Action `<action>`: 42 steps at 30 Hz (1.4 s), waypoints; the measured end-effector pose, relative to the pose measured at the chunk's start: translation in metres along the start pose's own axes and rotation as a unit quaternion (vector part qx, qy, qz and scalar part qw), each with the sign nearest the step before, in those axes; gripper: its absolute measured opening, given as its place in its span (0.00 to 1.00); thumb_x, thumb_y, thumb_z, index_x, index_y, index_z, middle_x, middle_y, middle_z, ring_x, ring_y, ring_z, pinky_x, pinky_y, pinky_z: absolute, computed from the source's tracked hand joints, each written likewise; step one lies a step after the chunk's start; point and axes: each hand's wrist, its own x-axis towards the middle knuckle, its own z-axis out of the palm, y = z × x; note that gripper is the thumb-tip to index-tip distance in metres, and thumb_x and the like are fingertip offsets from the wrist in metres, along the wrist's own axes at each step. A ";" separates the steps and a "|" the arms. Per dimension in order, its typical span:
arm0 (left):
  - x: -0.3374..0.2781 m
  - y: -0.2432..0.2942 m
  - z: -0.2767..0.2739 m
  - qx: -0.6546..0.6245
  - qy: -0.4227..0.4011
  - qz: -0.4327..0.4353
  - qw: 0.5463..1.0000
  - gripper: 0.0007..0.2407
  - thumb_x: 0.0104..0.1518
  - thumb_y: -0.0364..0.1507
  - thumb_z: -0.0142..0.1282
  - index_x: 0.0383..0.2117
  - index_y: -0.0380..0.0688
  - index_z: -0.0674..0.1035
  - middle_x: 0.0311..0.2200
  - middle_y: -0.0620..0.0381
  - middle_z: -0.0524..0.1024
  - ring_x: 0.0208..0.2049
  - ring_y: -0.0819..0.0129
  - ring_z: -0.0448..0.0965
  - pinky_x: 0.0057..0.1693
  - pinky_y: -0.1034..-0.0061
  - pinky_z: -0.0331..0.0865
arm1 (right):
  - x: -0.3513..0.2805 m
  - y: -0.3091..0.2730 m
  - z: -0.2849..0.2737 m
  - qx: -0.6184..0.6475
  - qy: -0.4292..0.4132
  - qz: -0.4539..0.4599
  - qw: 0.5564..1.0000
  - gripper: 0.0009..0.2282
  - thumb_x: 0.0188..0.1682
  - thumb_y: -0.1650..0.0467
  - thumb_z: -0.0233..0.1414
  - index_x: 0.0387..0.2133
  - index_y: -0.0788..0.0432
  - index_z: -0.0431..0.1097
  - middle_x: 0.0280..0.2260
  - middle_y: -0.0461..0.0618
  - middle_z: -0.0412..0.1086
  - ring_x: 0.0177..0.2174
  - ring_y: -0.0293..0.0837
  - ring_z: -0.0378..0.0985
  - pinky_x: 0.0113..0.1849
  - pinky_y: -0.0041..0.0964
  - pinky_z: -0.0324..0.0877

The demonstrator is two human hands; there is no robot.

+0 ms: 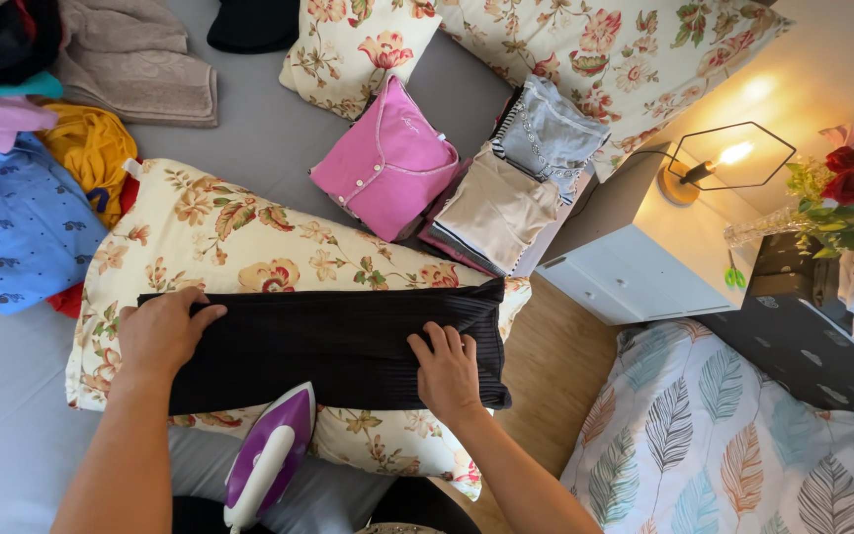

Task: The person irons a black long-sleeved top on a floral pillow placed on a bed. They smooth the garment, iron the sleeves and body, fold it, and then iron a black pair of shorts.

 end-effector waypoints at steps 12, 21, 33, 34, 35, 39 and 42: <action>-0.144 0.058 0.010 -0.123 -0.115 -0.052 0.984 0.18 0.55 0.54 0.51 0.29 0.54 0.76 0.21 0.61 0.80 0.28 0.58 0.83 0.37 0.64 0.74 | 0.002 0.031 0.013 0.120 -0.247 0.163 0.948 0.32 0.52 0.47 0.30 0.67 0.44 0.54 0.70 0.39 0.47 0.69 0.51 0.36 0.62 0.71 0.24; -0.216 0.042 0.122 -0.175 -0.081 -0.069 0.979 0.25 0.51 0.43 0.62 0.52 0.52 0.66 0.38 0.51 0.82 0.39 0.49 0.84 0.46 0.57 0.75 | 0.026 0.064 0.034 0.157 -0.160 0.272 0.936 0.26 0.53 0.49 0.34 0.63 0.37 0.61 0.68 0.36 0.54 0.68 0.49 0.46 0.60 0.72 0.37; -0.165 0.061 -0.055 -0.242 0.131 0.122 0.954 0.21 0.55 0.41 0.59 0.54 0.52 0.74 0.39 0.57 0.78 0.31 0.58 0.81 0.37 0.65 0.74 | 0.032 0.114 0.050 0.052 0.074 0.317 0.944 0.06 0.54 0.65 0.51 0.40 0.49 0.72 0.57 0.46 0.63 0.57 0.53 0.59 0.50 0.57 0.52; -0.151 0.057 -0.054 -0.241 0.133 0.122 0.954 0.21 0.55 0.41 0.59 0.54 0.52 0.74 0.39 0.57 0.78 0.31 0.58 0.81 0.37 0.65 0.74 | 0.031 0.100 0.057 0.053 0.075 0.316 0.944 0.06 0.54 0.65 0.51 0.40 0.49 0.72 0.57 0.46 0.63 0.57 0.53 0.59 0.50 0.57 0.52; -0.138 0.053 -0.053 -0.148 0.148 0.121 0.970 0.22 0.53 0.49 0.56 0.53 0.61 0.74 0.38 0.60 0.78 0.34 0.56 0.83 0.39 0.63 0.77 | 0.029 0.087 0.064 0.014 0.108 0.223 0.969 0.08 0.52 0.63 0.52 0.41 0.47 0.73 0.54 0.51 0.66 0.56 0.55 0.64 0.51 0.58 0.57; -0.091 0.032 -0.033 -0.006 0.112 0.106 0.988 0.20 0.53 0.55 0.53 0.50 0.71 0.75 0.36 0.61 0.80 0.38 0.51 0.86 0.44 0.58 0.80 | 0.020 0.016 0.048 0.063 -0.083 0.069 0.992 0.18 0.51 0.57 0.51 0.54 0.40 0.68 0.60 0.47 0.65 0.61 0.54 0.62 0.55 0.63 0.57; -0.071 0.000 -0.002 -0.039 0.036 -0.011 0.999 0.19 0.56 0.53 0.53 0.52 0.71 0.73 0.42 0.54 0.80 0.43 0.39 0.85 0.50 0.47 0.77 | 0.017 0.005 0.029 0.072 -0.286 0.093 0.951 0.27 0.58 0.52 0.36 0.70 0.39 0.45 0.72 0.48 0.40 0.70 0.57 0.37 0.62 0.70 0.34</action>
